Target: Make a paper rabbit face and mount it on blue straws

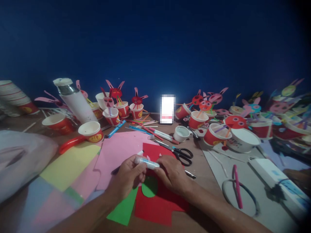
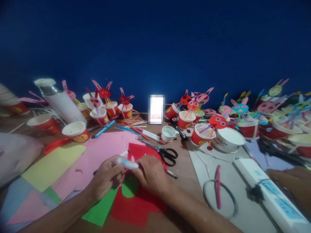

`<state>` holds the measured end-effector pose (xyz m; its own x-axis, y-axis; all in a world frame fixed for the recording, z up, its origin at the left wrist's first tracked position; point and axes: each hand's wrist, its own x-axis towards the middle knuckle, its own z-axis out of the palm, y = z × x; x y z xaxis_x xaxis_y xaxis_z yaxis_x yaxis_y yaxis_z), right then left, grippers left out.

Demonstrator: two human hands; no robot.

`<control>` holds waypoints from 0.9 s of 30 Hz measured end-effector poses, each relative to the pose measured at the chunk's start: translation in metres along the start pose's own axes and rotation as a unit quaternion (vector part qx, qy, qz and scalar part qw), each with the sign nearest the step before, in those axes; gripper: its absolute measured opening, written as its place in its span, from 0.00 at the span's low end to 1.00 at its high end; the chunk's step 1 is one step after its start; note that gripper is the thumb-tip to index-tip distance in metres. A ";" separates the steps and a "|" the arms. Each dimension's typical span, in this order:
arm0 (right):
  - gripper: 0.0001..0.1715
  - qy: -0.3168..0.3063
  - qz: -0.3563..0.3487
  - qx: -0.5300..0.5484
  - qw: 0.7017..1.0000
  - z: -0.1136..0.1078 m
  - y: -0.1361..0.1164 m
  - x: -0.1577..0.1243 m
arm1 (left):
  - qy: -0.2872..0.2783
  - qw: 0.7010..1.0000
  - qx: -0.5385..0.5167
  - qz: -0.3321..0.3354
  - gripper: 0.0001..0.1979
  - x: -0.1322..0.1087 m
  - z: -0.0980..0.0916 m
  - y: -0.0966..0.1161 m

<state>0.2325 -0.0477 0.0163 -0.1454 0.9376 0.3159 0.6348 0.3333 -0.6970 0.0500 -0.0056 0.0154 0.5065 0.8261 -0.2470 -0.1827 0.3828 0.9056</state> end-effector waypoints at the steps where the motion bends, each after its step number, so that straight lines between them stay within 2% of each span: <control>1: 0.17 -0.001 0.016 0.021 1.000 0.002 0.000 0.000 | -0.001 1.000 0.006 0.002 0.13 0.001 -0.001 -0.002; 3: 0.23 -0.028 0.109 0.141 0.984 0.006 -0.002 0.001 | -0.003 1.000 0.021 0.009 0.11 0.001 -0.004 -0.006; 5: 0.29 -0.089 0.228 0.297 0.923 0.010 -0.003 0.003 | -0.006 0.999 0.029 0.019 0.10 0.001 -0.006 -0.008; 6: 0.31 -0.117 0.269 0.353 0.888 0.011 -0.003 0.003 | -0.009 0.999 0.029 0.023 0.10 0.001 -0.006 -0.008; 7: 0.32 -0.135 0.288 0.381 0.868 0.012 -0.002 0.003 | -0.012 0.999 0.027 0.024 0.11 0.001 -0.006 -0.008; 8: 0.32 -0.135 0.283 0.379 0.871 0.011 -0.001 0.004 | -0.014 0.999 0.025 0.025 0.11 0.000 -0.006 -0.007; 11: 0.26 -0.064 0.167 0.247 0.952 0.005 0.002 0.003 | -0.005 0.999 0.025 0.021 0.12 0.001 -0.004 -0.004; 13: 0.18 -0.034 0.087 0.137 0.986 0.001 0.002 0.001 | 0.003 1.000 0.025 0.013 0.13 0.002 -0.003 -0.002; 15: 0.14 -0.024 0.048 0.072 0.996 -0.001 0.001 0.000 | 0.004 1.000 0.020 0.006 0.14 0.003 -0.003 -0.001; 17: 0.17 -0.023 0.066 0.089 0.994 0.001 -0.002 -0.001 | -0.002 1.000 0.015 0.007 0.14 0.003 -0.003 -0.002; 19: 0.26 -0.061 0.146 0.211 0.964 0.005 -0.004 0.000 | -0.006 1.000 0.017 0.013 0.12 0.002 -0.003 -0.002; 20: 0.30 -0.092 0.198 0.294 0.931 0.007 -0.005 0.001 | -0.008 1.000 0.017 0.015 0.11 0.002 -0.003 -0.002; 22: 0.34 -0.149 0.282 0.429 0.845 0.011 -0.006 0.002 | -0.008 1.000 0.010 0.020 0.11 0.001 -0.003 -0.001; 23: 0.35 -0.162 0.300 0.456 0.822 0.012 -0.006 0.002 | -0.008 1.000 0.007 0.021 0.12 0.001 -0.002 -0.001; 24: 0.36 -0.156 0.297 0.452 0.827 0.012 -0.005 0.002 | -0.008 1.000 0.005 0.022 0.12 0.000 -0.002 0.000; 25: 0.36 -0.130 0.272 0.422 0.855 0.012 -0.005 0.002 | -0.005 1.000 0.006 0.021 0.13 0.000 -0.001 0.000; 27: 0.32 -0.063 0.180 0.312 0.931 0.011 -0.003 0.000 | 0.006 1.000 0.016 0.013 0.14 0.001 0.000 0.001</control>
<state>0.2221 -0.0483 0.0116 -0.1211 0.9907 -0.0619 0.1011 -0.0497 -0.9936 0.0500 -0.0044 0.0160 0.4924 0.8402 -0.2273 -0.1690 0.3485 0.9220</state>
